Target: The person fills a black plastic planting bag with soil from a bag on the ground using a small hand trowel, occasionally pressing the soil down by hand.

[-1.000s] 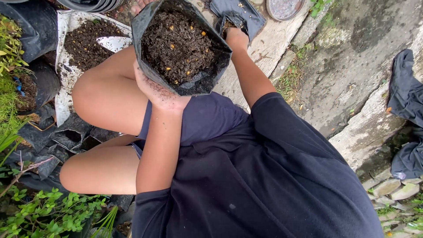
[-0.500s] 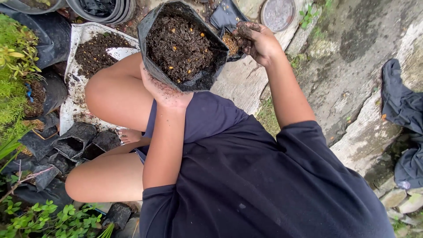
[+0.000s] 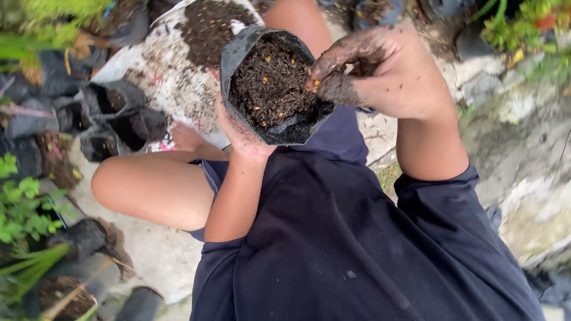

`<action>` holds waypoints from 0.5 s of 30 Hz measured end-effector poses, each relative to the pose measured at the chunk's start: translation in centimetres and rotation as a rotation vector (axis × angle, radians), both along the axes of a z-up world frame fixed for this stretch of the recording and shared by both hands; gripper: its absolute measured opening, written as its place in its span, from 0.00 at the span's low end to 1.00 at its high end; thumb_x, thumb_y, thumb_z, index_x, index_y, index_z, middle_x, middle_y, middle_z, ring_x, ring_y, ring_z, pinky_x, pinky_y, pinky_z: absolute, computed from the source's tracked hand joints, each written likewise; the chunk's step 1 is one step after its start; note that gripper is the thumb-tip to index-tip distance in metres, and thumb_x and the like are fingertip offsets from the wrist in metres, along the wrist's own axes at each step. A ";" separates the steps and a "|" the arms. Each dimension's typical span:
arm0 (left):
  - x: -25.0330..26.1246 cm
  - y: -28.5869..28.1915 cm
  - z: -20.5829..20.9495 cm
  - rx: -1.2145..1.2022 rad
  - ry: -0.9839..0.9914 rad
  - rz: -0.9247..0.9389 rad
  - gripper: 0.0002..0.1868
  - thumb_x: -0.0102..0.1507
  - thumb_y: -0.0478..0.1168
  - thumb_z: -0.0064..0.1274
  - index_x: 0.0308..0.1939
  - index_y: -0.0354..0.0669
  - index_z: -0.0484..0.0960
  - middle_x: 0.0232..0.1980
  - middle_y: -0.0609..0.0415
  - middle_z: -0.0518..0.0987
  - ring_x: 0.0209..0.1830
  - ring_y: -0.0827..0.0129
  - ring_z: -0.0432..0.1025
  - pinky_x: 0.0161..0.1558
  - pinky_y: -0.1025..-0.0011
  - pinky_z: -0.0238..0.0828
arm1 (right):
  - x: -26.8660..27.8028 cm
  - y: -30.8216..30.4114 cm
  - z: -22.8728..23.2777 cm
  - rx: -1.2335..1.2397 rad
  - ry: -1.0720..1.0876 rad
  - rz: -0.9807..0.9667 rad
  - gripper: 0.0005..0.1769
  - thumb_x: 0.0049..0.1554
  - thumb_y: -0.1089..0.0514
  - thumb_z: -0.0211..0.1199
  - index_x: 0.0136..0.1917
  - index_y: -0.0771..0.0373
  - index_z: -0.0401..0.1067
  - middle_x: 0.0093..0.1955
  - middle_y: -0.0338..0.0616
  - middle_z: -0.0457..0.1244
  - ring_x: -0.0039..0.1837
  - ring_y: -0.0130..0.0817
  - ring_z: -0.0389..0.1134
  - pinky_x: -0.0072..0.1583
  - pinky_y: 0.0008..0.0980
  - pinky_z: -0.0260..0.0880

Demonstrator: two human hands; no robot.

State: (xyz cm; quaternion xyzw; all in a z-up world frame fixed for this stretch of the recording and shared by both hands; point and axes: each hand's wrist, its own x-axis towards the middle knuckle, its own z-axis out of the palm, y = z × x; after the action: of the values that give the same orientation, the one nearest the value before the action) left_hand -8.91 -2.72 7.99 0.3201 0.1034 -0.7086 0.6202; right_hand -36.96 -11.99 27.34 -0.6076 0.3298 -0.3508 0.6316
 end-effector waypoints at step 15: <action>8.1 8.8 0.2 0.001 -0.039 0.559 0.32 0.63 0.53 0.43 0.70 0.48 0.69 0.71 0.48 0.69 0.69 0.56 0.64 0.67 0.55 0.62 | 21.5 0.8 -1.2 -1.132 0.501 0.470 0.17 0.50 0.57 0.69 0.55 0.54 0.81 0.49 0.39 0.66 0.38 0.38 0.67 0.36 0.36 0.65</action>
State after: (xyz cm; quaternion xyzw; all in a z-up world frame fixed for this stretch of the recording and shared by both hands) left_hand -0.77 6.09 8.15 0.2929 0.1764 -0.5036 0.7934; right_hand -15.46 -11.19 26.14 -0.9648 0.0902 -0.1709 0.1786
